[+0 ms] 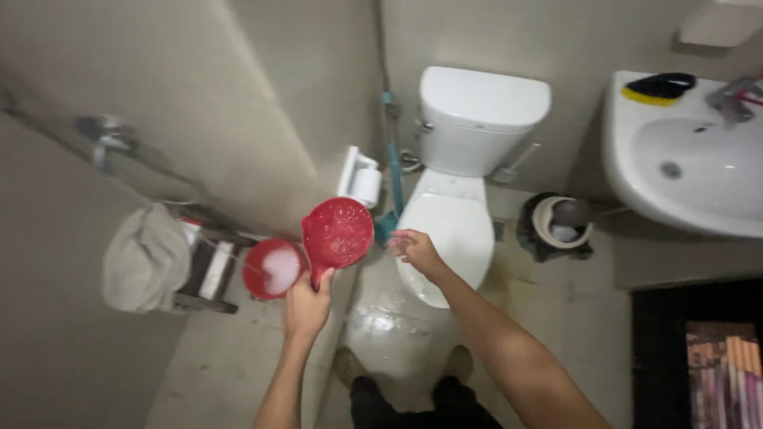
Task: The person scrubs the inside of a toilet bowl with a brush while holding a red scoop filled with soapy water. They then rinse the scoop under a wall-mounted tap and pour the water onto the toilet tank and seat to clean them.
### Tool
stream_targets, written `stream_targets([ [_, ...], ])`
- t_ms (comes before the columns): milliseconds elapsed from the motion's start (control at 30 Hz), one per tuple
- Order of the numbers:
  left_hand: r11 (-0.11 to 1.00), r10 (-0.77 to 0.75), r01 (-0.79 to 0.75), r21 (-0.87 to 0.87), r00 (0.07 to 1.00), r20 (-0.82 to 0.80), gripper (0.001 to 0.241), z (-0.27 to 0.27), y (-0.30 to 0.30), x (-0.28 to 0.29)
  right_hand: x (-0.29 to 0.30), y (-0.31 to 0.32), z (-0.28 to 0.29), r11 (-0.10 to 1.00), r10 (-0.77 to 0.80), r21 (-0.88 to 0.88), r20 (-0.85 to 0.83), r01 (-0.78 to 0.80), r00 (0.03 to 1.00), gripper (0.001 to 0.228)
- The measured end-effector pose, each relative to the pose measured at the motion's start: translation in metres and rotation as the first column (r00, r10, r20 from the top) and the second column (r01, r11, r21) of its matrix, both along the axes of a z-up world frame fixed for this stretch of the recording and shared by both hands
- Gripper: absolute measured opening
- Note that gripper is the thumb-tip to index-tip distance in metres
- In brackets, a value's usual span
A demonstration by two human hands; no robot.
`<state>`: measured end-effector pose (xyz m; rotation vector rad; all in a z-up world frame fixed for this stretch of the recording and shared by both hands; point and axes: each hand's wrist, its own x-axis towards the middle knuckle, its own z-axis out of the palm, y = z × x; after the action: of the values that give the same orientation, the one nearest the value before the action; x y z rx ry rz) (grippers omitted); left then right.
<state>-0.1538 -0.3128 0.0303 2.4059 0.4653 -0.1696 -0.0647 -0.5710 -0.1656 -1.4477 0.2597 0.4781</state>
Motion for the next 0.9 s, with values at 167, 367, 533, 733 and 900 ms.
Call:
stream_targets([
  [167,1.0,-0.007,0.007,0.001,1.0,-0.018,0.057,-0.037,-0.089,0.008,-0.009,-0.078,0.018,0.998,0.003,-0.07,0.054,0.001,0.999,0.04],
  [367,0.997,-0.077,0.077,-0.001,0.996,-0.05,0.059,-0.057,-0.155,0.029,-0.003,-0.134,0.022,0.991,-0.064,-0.114,0.077,0.073,0.995,0.051],
  [533,0.994,-0.113,0.111,-0.018,0.985,-0.134,0.058,-0.094,-0.179,0.048,-0.001,-0.171,-0.017,0.982,-0.157,-0.099,0.049,0.161,0.986,0.053],
  [733,0.99,-0.139,0.138,-0.022,0.98,-0.141,0.056,-0.117,-0.198,0.068,-0.007,-0.199,-0.043,0.927,-0.322,-0.209,-0.012,0.313,0.947,0.044],
  [900,0.992,-0.115,0.124,0.025,0.965,-0.238,0.057,-0.153,-0.215,0.085,0.006,-0.228,-0.085,0.943,-0.26,-0.219,-0.024,0.249,0.965,0.055],
])
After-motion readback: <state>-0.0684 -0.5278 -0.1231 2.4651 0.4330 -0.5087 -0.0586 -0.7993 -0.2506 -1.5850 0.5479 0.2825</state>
